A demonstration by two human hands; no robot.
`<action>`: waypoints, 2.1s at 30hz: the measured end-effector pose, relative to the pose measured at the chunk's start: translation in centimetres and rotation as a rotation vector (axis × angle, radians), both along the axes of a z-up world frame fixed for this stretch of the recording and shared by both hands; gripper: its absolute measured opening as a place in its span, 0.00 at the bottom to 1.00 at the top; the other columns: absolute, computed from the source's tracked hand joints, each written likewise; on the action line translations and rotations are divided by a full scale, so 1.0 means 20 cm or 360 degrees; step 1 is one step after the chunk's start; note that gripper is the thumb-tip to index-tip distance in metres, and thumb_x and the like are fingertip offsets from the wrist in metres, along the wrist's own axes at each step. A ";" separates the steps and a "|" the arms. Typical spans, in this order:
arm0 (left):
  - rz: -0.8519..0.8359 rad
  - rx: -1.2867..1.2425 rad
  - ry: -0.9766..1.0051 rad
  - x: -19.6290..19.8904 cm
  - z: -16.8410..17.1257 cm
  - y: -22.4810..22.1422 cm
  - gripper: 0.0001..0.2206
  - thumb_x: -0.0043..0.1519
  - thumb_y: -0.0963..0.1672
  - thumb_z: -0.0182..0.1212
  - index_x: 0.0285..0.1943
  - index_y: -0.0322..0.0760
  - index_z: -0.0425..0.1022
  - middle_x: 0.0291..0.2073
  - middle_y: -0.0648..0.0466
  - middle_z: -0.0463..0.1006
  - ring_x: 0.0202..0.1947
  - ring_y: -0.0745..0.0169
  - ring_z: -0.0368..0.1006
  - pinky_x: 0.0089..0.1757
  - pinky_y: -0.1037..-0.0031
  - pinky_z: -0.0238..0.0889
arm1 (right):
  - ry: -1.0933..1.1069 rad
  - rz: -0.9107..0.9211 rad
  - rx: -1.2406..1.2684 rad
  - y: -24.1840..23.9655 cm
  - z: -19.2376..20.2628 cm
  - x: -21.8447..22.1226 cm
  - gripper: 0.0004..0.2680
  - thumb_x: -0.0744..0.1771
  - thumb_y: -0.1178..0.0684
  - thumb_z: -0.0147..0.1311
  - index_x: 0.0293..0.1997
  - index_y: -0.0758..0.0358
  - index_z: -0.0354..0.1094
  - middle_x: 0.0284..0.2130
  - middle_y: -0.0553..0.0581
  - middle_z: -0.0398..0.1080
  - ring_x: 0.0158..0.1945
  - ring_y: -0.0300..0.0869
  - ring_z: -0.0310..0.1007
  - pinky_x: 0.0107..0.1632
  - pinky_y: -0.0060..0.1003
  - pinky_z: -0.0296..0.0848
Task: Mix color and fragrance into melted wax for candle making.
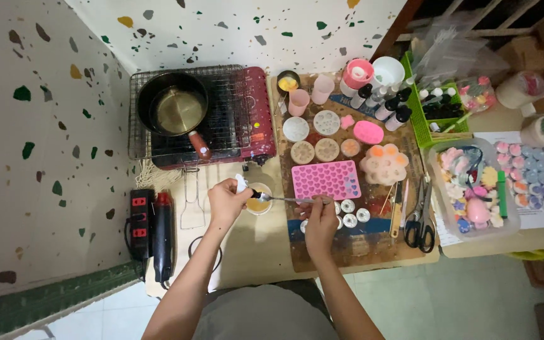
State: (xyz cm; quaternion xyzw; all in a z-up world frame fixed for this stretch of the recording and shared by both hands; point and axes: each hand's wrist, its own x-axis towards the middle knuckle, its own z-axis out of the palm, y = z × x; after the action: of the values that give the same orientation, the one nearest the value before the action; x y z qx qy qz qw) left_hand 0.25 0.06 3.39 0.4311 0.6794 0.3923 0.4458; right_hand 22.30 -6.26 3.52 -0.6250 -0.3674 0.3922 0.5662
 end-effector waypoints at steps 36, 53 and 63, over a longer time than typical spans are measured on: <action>0.0653 -0.0559 -0.1513 -0.16 -0.25 -0.12 0.10 0.62 0.48 0.61 0.40 0.37 0.73 0.25 0.54 0.76 0.23 0.72 0.67 0.26 0.85 0.61 | -0.1012 0.0737 0.0343 0.09 0.11 -0.13 0.06 0.69 0.54 0.54 0.46 0.64 0.73 0.41 0.61 0.77 0.43 0.52 0.77 0.45 0.43 0.75; 0.0550 -0.0469 -0.2109 -0.24 -0.26 -0.31 0.11 0.62 0.46 0.61 0.46 0.34 0.71 0.27 0.52 0.75 0.23 0.71 0.68 0.23 0.88 0.62 | -0.1403 0.1295 0.0454 0.27 0.11 -0.18 0.05 0.65 0.59 0.56 0.43 0.61 0.74 0.38 0.57 0.76 0.45 0.52 0.75 0.43 0.45 0.75; 0.0401 -0.0446 -0.2153 -0.23 -0.21 -0.29 0.12 0.62 0.46 0.61 0.49 0.33 0.73 0.29 0.53 0.77 0.25 0.70 0.71 0.25 0.87 0.67 | -0.1456 0.1307 0.0472 0.29 0.10 -0.19 0.05 0.65 0.58 0.57 0.43 0.61 0.75 0.39 0.59 0.77 0.46 0.52 0.76 0.45 0.46 0.75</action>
State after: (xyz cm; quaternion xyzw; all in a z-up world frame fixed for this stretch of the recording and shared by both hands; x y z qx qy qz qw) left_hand -4.37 -5.72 -0.77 -0.0511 0.3418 0.5317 0.7732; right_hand 18.51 -0.41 5.59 -0.4522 -0.8328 0.2156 0.2357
